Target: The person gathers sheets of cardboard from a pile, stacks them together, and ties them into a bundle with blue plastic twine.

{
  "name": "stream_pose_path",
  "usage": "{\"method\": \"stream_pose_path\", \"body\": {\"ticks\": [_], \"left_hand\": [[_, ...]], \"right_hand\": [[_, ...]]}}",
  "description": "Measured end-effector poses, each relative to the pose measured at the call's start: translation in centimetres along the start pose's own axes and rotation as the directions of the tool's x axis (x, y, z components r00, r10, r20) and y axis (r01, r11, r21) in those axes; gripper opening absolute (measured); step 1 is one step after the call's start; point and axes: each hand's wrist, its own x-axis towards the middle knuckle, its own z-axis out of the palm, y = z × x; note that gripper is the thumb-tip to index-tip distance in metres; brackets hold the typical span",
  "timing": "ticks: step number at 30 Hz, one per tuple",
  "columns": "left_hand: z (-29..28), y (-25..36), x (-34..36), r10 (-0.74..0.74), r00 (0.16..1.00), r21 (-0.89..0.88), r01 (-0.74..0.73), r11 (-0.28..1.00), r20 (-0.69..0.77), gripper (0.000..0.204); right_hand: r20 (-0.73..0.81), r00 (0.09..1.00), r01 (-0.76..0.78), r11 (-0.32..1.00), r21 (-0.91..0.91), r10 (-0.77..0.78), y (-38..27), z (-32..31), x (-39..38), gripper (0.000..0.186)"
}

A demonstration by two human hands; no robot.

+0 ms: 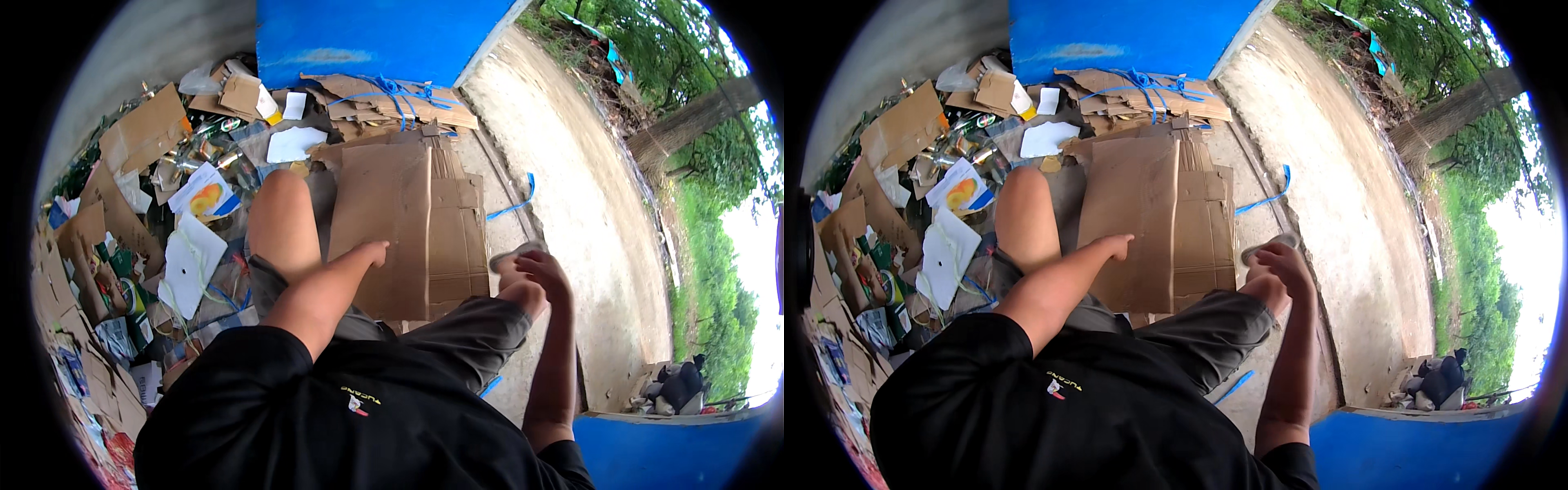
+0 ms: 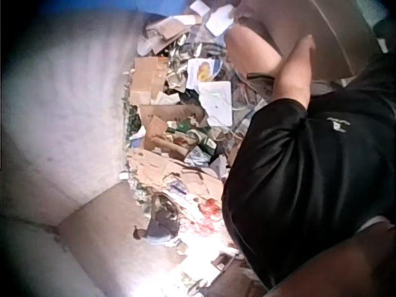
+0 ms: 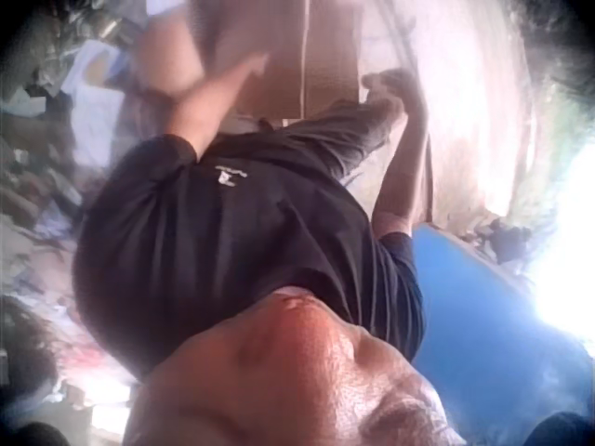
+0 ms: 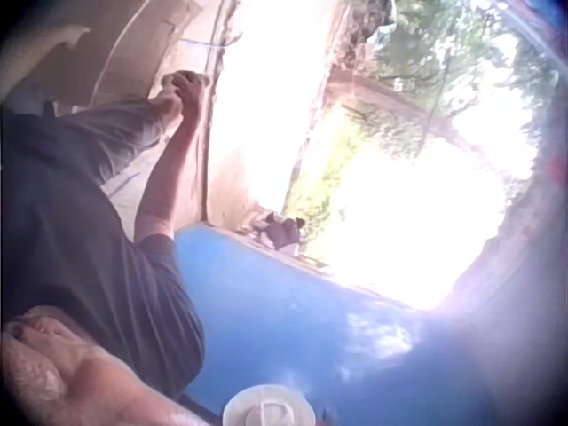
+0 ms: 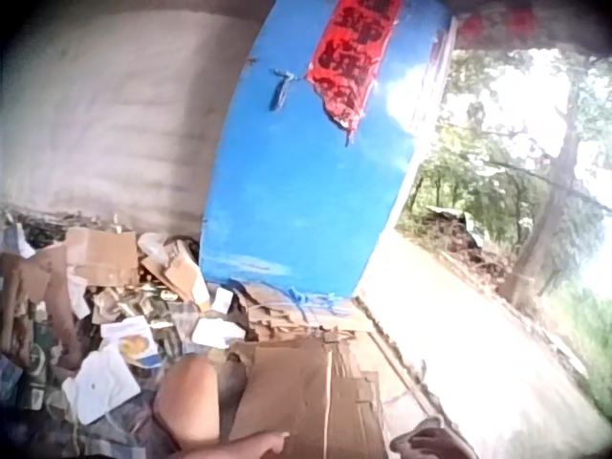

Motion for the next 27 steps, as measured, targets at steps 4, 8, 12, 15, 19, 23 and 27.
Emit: {"method": "stream_pose_path", "body": {"ticks": [4,8,12,15,19,23,27], "left_hand": [[4.2,2.1,0.3,-0.079,0.997,0.011,0.079,0.997,-0.026,0.092],[5.4,0.2,0.3,-0.063,0.997,0.030,0.065,0.997,-0.047,0.083],[2.4,-0.8,0.1,0.031,0.989,-0.053,-0.039,0.998,-0.144,0.058],[2.2,1.2,1.2,-0.037,0.961,-0.199,-0.019,0.980,-0.274,0.036],[3.1,3.8,2.9,-0.257,0.851,-0.273,0.141,0.952,-0.458,0.027],[2.4,-0.1,5.9,-0.312,0.900,-0.515,0.120,0.849,-0.304,0.043],[1.4,-5.8,7.9,-0.396,0.908,-0.796,0.139,0.589,-0.134,0.085]], "right_hand": [[-0.047,0.998,-0.028,0.979,0.201,0.038,3.8,4.9,8.1,0.034],[0.093,0.990,-0.131,0.949,0.285,0.108,9.9,15.9,13.3,0.037],[0.060,0.986,0.167,0.967,-0.194,-0.158,12.7,21.6,13.7,0.047],[0.012,1.000,-0.008,0.985,-0.175,0.010,13.0,17.9,15.1,0.046],[-0.251,0.968,-0.002,0.999,0.043,0.013,10.0,13.9,13.6,0.043],[-0.398,0.916,-0.028,0.998,0.064,0.051,10.8,11.8,14.8,0.037],[-0.507,0.862,-0.041,0.996,-0.079,-0.005,11.7,12.3,15.6,0.052]]}}
